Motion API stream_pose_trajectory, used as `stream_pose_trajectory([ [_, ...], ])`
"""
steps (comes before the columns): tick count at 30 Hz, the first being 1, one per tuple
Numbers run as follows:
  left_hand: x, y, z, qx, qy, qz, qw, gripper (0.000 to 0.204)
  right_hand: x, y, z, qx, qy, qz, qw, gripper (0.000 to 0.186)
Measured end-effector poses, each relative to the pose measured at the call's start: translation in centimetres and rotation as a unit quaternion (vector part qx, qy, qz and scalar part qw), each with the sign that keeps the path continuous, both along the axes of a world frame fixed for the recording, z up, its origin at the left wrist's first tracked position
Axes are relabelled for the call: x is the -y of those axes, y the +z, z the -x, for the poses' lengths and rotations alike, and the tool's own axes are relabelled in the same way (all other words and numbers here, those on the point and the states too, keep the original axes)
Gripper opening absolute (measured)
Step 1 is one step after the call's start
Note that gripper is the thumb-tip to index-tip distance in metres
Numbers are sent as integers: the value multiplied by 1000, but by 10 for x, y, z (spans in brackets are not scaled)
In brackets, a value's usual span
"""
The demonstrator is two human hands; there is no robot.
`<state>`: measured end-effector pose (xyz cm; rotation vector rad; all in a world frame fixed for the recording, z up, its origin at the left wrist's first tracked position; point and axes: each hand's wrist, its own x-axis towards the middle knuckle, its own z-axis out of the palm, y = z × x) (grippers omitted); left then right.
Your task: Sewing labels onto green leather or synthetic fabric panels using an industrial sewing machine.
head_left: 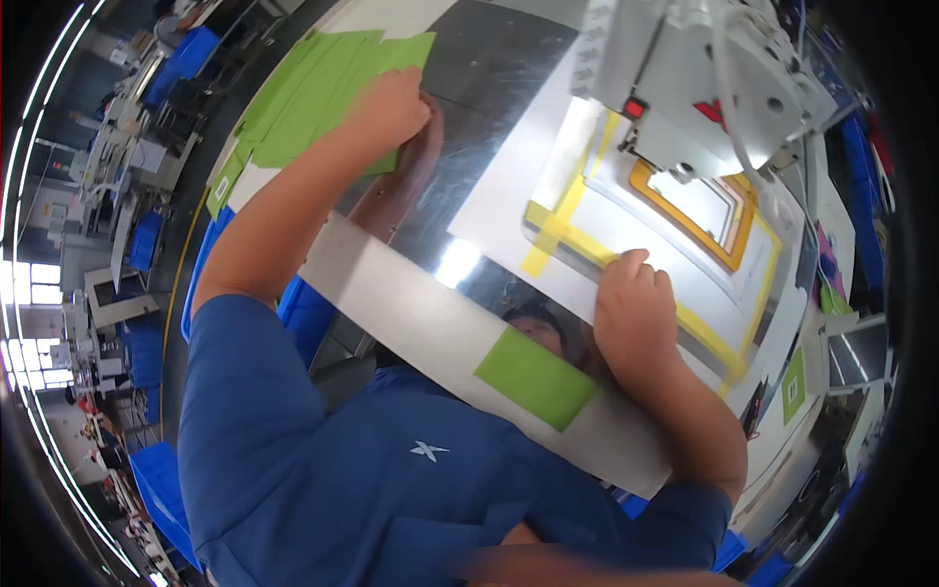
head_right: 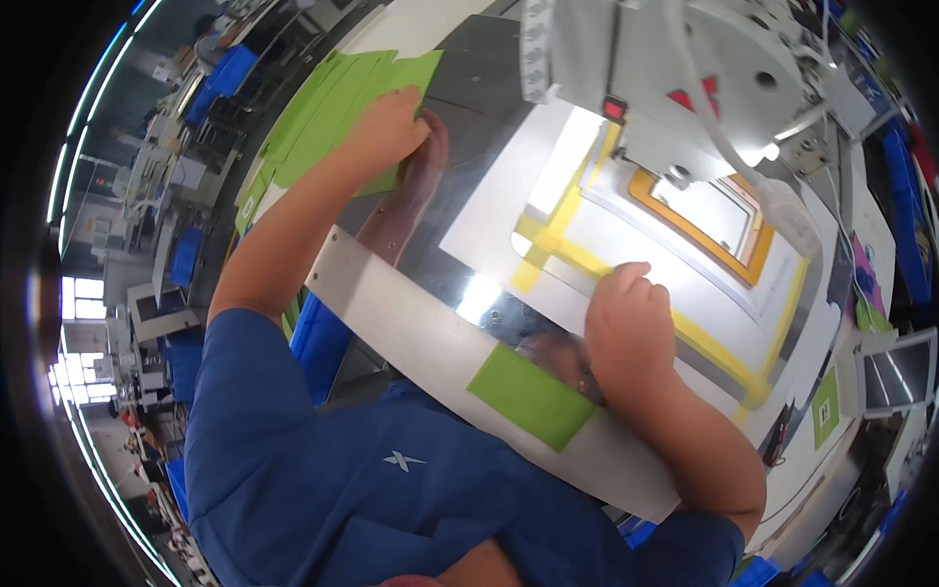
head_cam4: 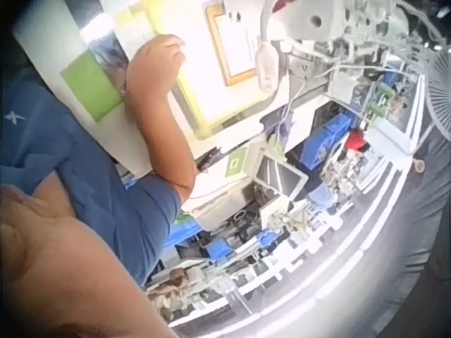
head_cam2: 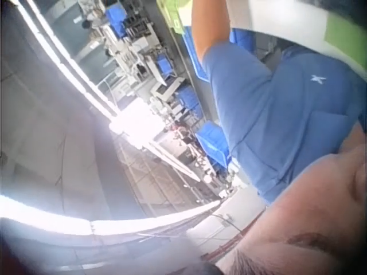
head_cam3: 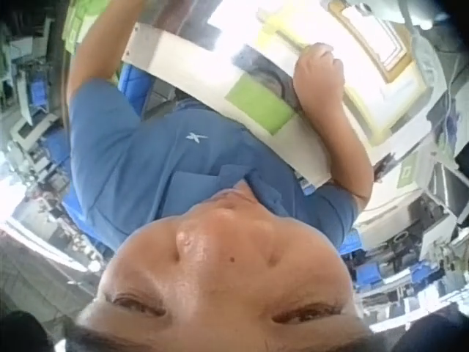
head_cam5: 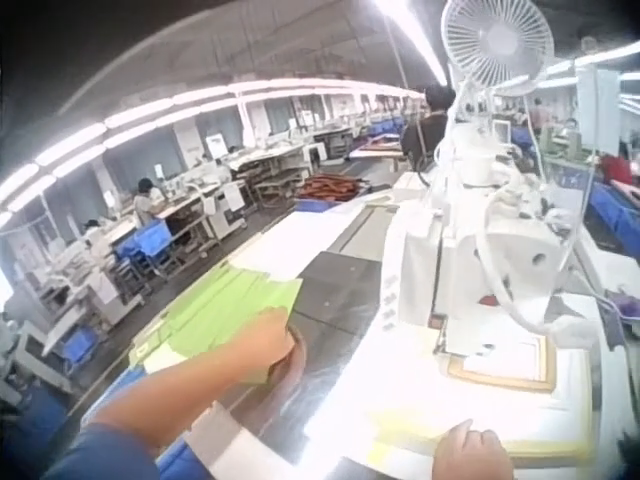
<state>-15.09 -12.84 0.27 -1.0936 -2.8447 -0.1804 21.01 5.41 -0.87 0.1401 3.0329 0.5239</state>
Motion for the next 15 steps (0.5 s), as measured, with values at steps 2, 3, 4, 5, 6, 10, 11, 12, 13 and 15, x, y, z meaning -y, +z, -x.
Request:
stream_pose_trajectory([
  [2, -13, -1, 16, -9, -7, 59, 998, 25, 5, 0, 3, 5, -7, -5, 1000, 44],
  [3, -10, -8, 28, -32, -24, 83, 996, 26, 8, 3, 5, 12, -13, -3, 1000, 45],
  [4, -1, -8, 33, -62, -37, 90, 993, 25, 10, 7, 8, 18, -3, -16, 1000, 46],
  [5, -3, 2, 30, -46, -40, 103, 993, 29, 12, 11, 9, 28, 2, -31, 999, 46],
  [6, -5, -2, 32, -53, -57, 81, 994, 34, 11, 11, 9, 36, -1, -38, 999, 46],
  [10, -6, -9, 30, -20, -98, 23, 995, 39, 10, 6, 11, 21, 4, -31, 999, 35],
  [11, -2, -13, 24, -31, -118, 17, 992, 36, 2, 11, 8, 27, -11, -38, 999, 35],
  [12, -5, -8, 6, -16, -125, 29, 992, 32, -10, 21, 9, 26, -4, 92, 995, 28],
  [13, -12, 0, -12, -2, -133, 44, 990, 29, -21, 31, 10, 20, 0, 223, 975, 23],
  [15, -22, 3, -35, 10, -134, 49, 990, 30, -47, 61, 1, 2, -69, 284, 956, 22],
])
